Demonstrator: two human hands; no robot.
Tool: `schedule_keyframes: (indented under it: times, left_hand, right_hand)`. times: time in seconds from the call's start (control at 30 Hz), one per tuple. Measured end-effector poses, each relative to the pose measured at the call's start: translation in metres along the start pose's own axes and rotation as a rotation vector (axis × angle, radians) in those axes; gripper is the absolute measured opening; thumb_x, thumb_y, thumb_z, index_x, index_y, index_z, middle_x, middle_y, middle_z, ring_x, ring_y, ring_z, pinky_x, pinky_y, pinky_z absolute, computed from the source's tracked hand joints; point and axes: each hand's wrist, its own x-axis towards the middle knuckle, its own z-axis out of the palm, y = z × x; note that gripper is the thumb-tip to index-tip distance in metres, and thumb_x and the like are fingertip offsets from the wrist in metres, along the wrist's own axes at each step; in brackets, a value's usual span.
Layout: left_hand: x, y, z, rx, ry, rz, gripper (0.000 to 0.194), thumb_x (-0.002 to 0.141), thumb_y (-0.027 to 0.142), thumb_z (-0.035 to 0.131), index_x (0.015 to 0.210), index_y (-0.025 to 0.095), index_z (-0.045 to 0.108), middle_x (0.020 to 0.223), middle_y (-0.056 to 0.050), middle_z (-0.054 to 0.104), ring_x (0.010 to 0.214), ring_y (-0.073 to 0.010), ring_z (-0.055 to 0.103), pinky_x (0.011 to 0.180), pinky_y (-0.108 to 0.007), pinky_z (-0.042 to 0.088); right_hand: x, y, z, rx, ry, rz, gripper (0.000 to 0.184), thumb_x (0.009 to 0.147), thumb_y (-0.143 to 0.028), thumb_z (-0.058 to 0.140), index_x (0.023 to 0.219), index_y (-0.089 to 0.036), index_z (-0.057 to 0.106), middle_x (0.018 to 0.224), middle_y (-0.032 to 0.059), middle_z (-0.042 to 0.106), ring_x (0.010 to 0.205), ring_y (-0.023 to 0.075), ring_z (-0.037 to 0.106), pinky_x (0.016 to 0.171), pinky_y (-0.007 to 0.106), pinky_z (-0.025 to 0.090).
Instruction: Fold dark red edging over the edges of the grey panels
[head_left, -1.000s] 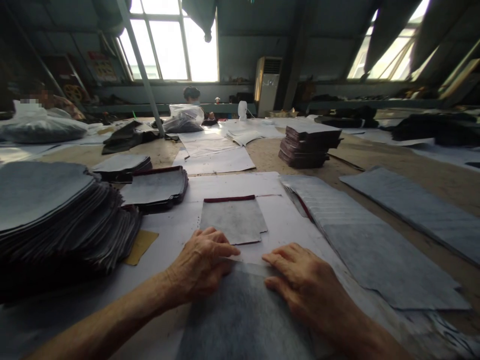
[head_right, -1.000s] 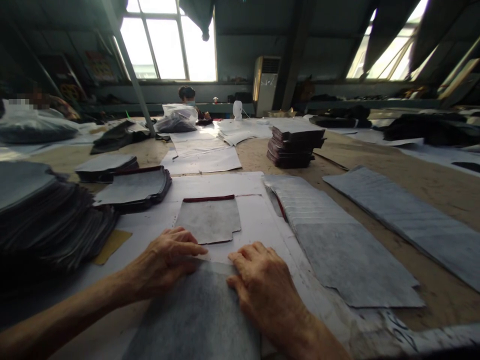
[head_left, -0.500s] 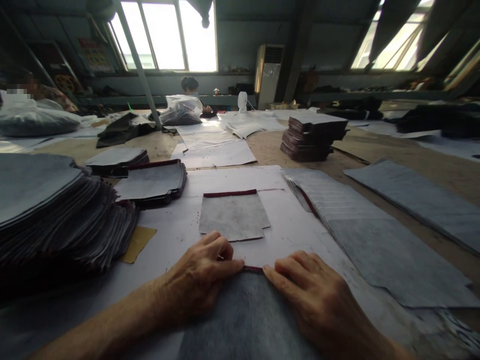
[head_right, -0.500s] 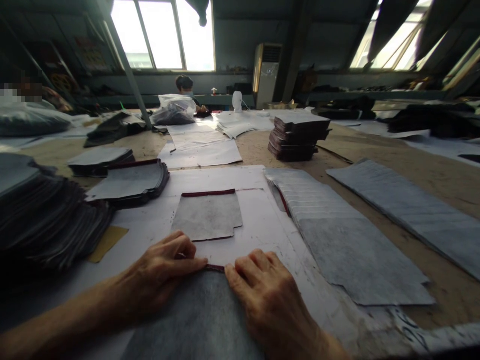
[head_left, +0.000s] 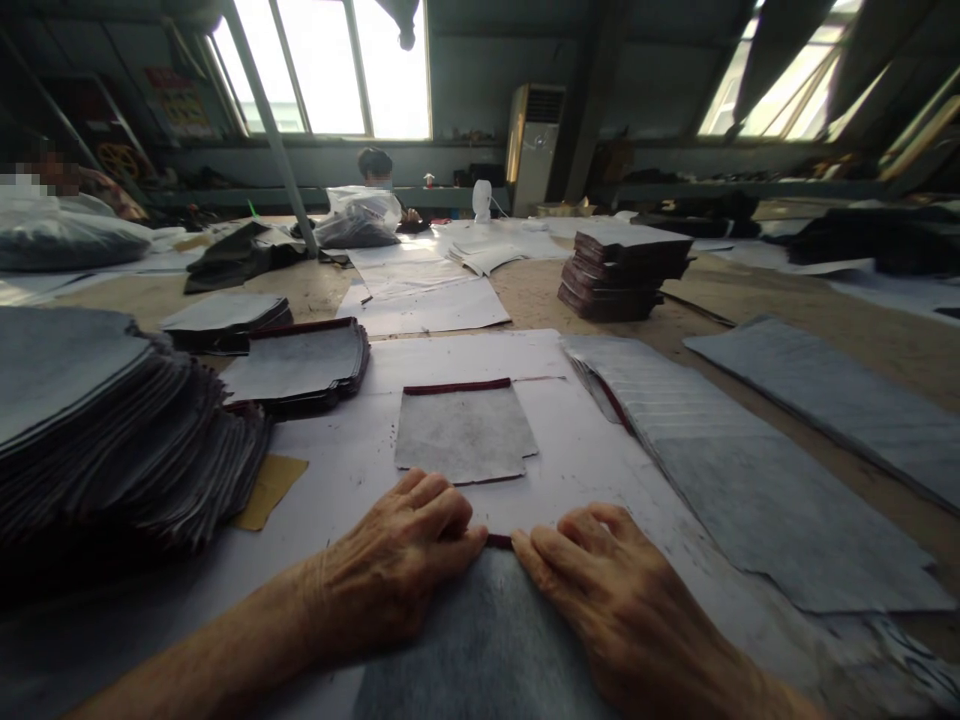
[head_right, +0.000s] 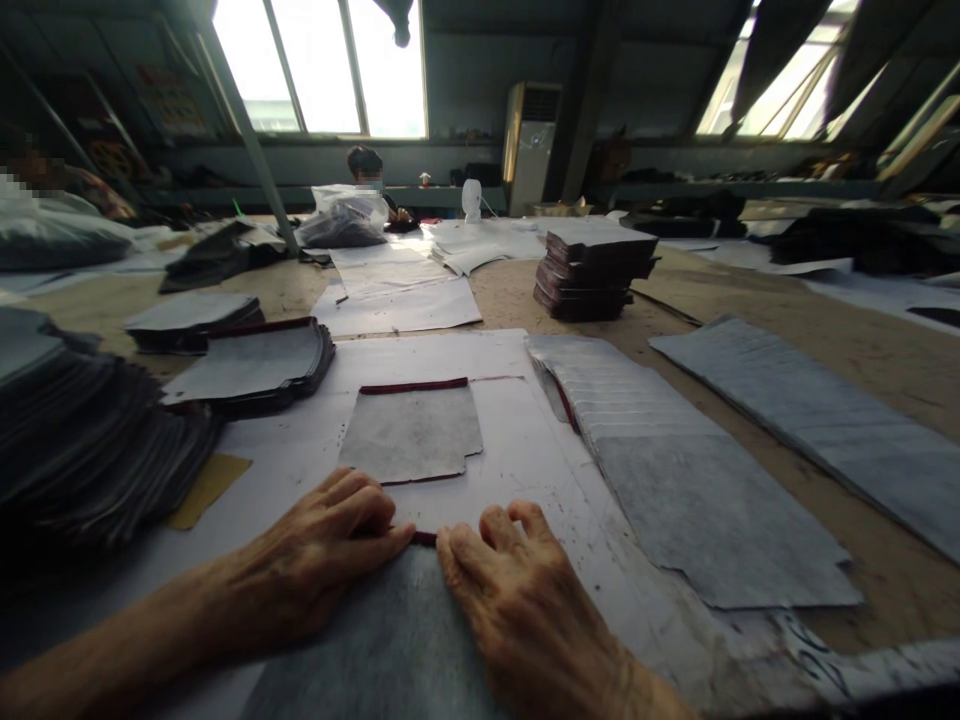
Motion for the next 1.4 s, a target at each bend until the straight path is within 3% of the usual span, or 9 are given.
schedule_keyframes:
  times: [0.2,0.37,0.6,0.67,0.77,0.93,1.03,1.17,1.4]
  left_hand:
    - [-0.006,-0.009,-0.004,-0.067,0.143,-0.161,0.034,0.083,0.007,0.042,0.104,0.028,0.061,0.111,-0.005,0.044,0.098,-0.0208,0.043,0.083,-0.038,0.036]
    - [-0.01,-0.009,-0.019,-0.038,0.235,-0.163,0.036,0.085,0.009,0.042,0.114,0.028,0.053,0.103,-0.003,0.049,0.093,-0.0182,0.047,0.081,-0.036,0.035]
    - [0.012,0.026,-0.002,0.021,-0.032,-0.084,0.027,0.077,0.01,0.038,0.099,0.014,0.054,0.091,-0.007,0.054,0.083,-0.0206,0.046,0.079,-0.041,0.033]
    - [0.015,0.028,0.003,-0.005,-0.036,-0.089,0.022,0.077,0.008,0.037,0.091,0.013,0.053,0.087,-0.007,0.053,0.08,-0.0199,0.045,0.077,-0.039,0.034]
    - [0.015,0.025,0.005,0.009,-0.003,-0.082,0.023,0.082,0.008,0.034,0.093,0.014,0.053,0.086,-0.006,0.053,0.08,-0.0196,0.045,0.078,-0.04,0.033]
    - [0.012,0.024,0.006,0.077,0.077,-0.062,0.045,0.081,0.004,0.035,0.123,0.015,0.041,0.104,-0.009,0.051,0.091,-0.0211,0.045,0.082,-0.042,0.031]
    - [0.017,0.026,0.002,0.08,0.089,-0.081,0.053,0.078,0.004,0.036,0.129,0.016,0.035,0.108,-0.009,0.051,0.092,-0.0215,0.045,0.081,-0.043,0.032]
    - [0.034,0.031,-0.002,-0.08,0.093,-0.144,0.041,0.078,0.006,0.038,0.114,0.022,0.05,0.1,-0.005,0.054,0.084,-0.0195,0.047,0.073,-0.039,0.037]
    - [0.06,0.038,0.022,-0.27,0.035,-0.191,0.028,0.082,0.01,0.044,0.104,0.02,0.057,0.092,-0.005,0.054,0.084,-0.0194,0.046,0.075,-0.039,0.04]
  right_hand:
    - [0.001,-0.006,-0.001,-0.162,-0.111,-0.041,0.03,0.086,0.0,0.033,0.093,-0.01,0.061,0.093,0.0076,0.052,0.078,0.0198,0.045,0.087,0.045,0.034]
    - [0.0,-0.007,0.0,-0.152,-0.153,-0.023,0.025,0.085,-0.001,0.038,0.086,-0.011,0.061,0.092,0.0067,0.051,0.079,0.0202,0.044,0.088,0.046,0.033]
    - [0.0,-0.01,0.002,-0.126,-0.099,0.009,0.023,0.081,0.0,0.043,0.095,-0.01,0.059,0.089,0.0051,0.052,0.078,0.0195,0.045,0.091,0.046,0.032]
    - [-0.002,-0.01,0.001,-0.114,-0.058,0.009,0.024,0.082,0.0,0.041,0.093,-0.01,0.06,0.089,0.0049,0.053,0.079,0.0193,0.046,0.093,0.046,0.031]
    - [-0.009,-0.009,-0.004,-0.108,0.138,-0.002,0.03,0.089,-0.001,0.032,0.099,-0.007,0.059,0.096,0.0076,0.055,0.088,0.0207,0.048,0.095,0.046,0.029]
    - [-0.033,-0.007,-0.019,-0.122,0.374,0.138,0.029,0.086,0.0,0.038,0.103,-0.009,0.059,0.097,0.0092,0.057,0.089,0.0218,0.051,0.08,0.04,0.038]
    - [-0.045,-0.008,-0.021,-0.132,0.373,0.165,0.031,0.082,0.002,0.038,0.098,-0.009,0.061,0.092,0.009,0.058,0.084,0.0211,0.052,0.077,0.038,0.038]
    - [-0.052,-0.01,-0.016,-0.108,0.321,0.207,0.033,0.082,0.001,0.035,0.098,-0.009,0.061,0.087,0.0091,0.057,0.081,0.0206,0.051,0.076,0.039,0.037]
    - [-0.054,-0.012,-0.011,-0.046,0.293,0.239,0.036,0.083,-0.001,0.03,0.102,-0.007,0.06,0.087,0.0098,0.055,0.079,0.0205,0.048,0.074,0.037,0.035]
